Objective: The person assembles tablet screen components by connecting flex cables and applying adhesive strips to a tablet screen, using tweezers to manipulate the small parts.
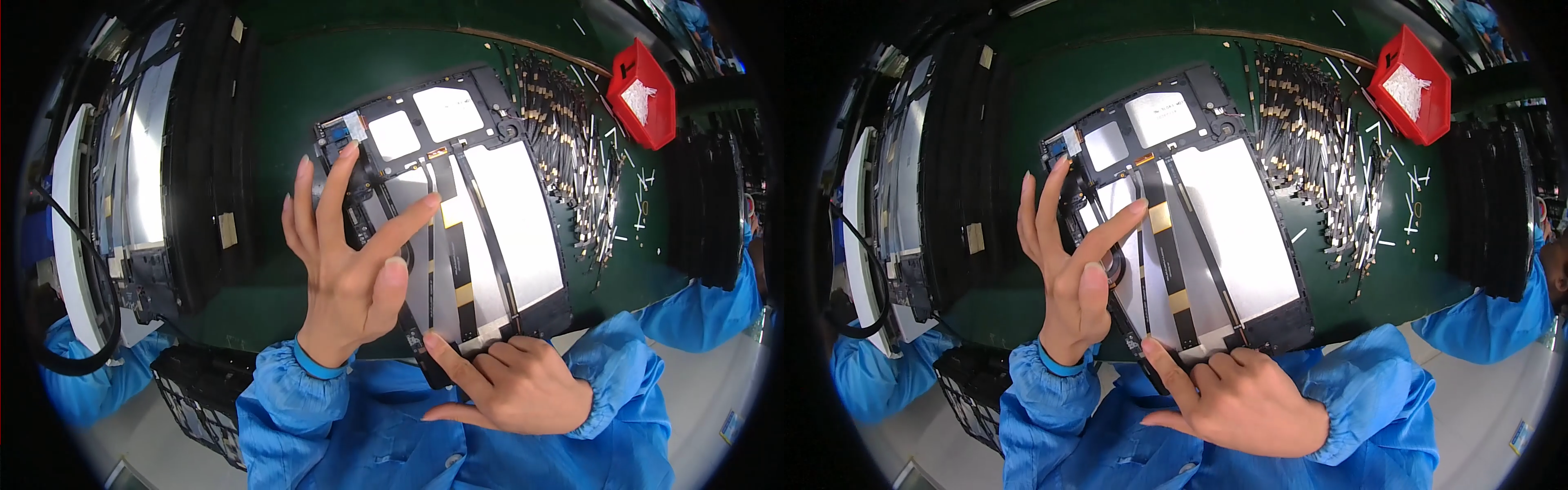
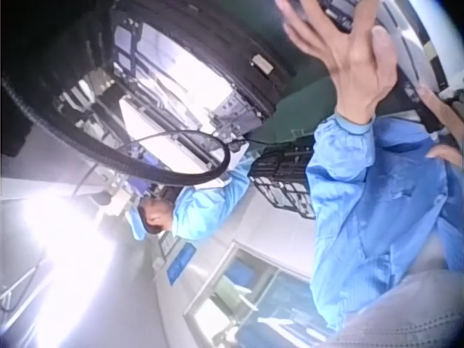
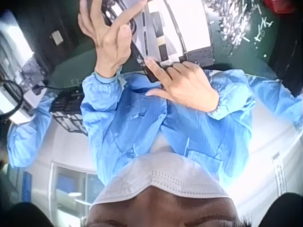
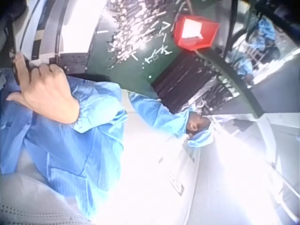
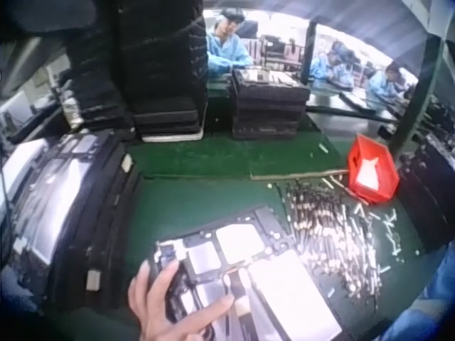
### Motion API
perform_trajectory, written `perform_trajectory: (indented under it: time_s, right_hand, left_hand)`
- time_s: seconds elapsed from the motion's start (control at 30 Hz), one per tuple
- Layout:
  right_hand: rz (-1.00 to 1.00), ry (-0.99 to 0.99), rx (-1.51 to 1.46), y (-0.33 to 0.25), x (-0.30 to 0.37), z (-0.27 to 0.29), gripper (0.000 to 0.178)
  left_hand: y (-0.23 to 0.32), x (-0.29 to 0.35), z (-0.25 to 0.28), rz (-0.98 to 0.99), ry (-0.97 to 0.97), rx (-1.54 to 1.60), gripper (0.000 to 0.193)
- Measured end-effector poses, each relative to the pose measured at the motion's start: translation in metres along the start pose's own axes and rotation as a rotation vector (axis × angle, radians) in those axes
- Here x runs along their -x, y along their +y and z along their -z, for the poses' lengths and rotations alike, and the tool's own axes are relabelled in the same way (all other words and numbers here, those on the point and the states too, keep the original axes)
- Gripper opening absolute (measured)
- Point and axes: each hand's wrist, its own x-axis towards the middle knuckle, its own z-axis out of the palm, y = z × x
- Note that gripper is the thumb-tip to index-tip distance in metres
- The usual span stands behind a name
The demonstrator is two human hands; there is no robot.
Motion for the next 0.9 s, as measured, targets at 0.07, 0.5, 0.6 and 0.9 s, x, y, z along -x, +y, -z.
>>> perform_trajectory:
  time_s: [0.07, 0.5, 0.6, 0.9]
  right_hand:
    - [0.016, 0.02, -0.005, 0.002, 0.003, 0.0, 0.07]
    - [-0.52, 0.483, -0.522, 0.081, 0.009, 0.002, 0.041]
    - [-0.512, 0.536, -0.642, 0.08, 0.018, -0.003, 0.044]
    - [-0.498, 0.847, -0.844, 0.138, 0.005, 0.087, 0.061]
  left_hand:
    - [0.002, 0.0, -0.001, -0.007, -0.001, -0.011, 0.046]
    - [0.046, 0.075, -0.008, 0.388, -0.036, 0.084, 0.073]
    - [0.052, 0.07, -0.007, 0.41, 0.044, 0.168, 0.076]
    - [0.035, 0.064, 0.0, 0.416, 0.119, 0.277, 0.074]
